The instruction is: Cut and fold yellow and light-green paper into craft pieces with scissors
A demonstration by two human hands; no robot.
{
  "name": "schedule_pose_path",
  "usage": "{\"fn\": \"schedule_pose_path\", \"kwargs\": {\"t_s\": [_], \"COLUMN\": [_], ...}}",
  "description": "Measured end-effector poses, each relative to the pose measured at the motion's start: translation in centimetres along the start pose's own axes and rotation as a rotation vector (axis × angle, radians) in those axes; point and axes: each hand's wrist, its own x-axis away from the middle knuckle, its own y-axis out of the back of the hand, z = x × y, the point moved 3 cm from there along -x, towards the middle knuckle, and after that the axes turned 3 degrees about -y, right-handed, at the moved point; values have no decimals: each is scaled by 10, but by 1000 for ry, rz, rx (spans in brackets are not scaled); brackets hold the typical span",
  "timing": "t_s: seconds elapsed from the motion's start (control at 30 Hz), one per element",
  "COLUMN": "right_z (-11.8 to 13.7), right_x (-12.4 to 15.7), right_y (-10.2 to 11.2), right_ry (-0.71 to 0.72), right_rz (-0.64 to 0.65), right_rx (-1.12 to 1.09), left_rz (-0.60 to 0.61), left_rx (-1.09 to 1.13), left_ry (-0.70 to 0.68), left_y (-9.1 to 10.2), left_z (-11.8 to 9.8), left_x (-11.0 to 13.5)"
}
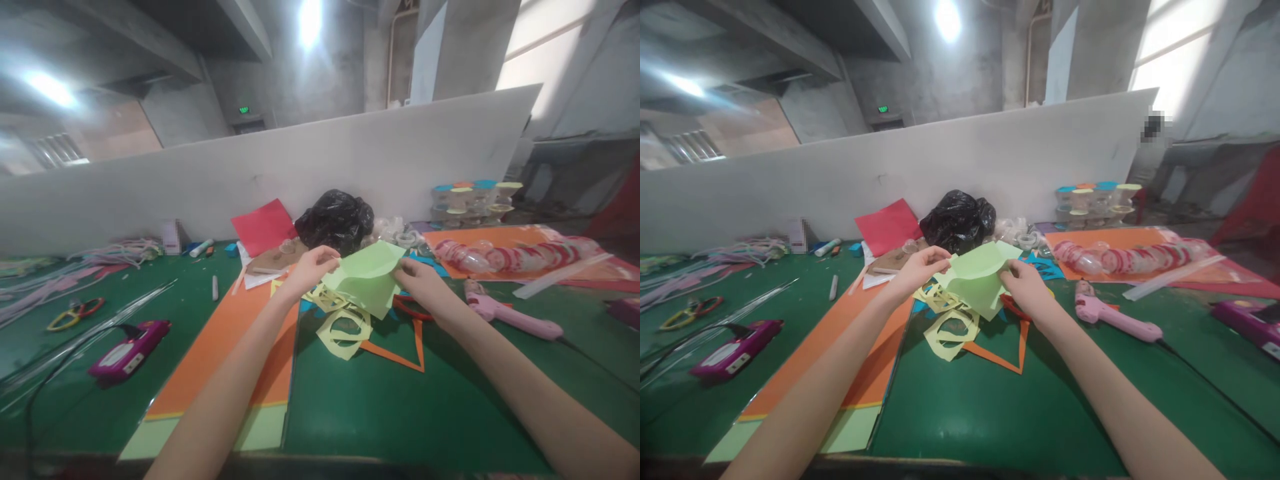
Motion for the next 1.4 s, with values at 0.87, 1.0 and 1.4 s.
{"fn": "schedule_pose_path", "kwargs": {"t_s": [0.87,1.0,1.4], "right_z": [-9,-9,-7], "right_x": [-8,-6,-5], "right_y": [8,6,4], "right_ry": [-29,-21,1], "right_rz": [-59,-40,-50], "right_rx": [-18,-15,-14], "left_rz": [-90,-4,26], "left_rx": [-315,-234,292], "left_ry": [-82,-67,34], "left_y": [7,-5,-29], "left_z": [17,-4,-8], "left_x": [-5,5,7]}}
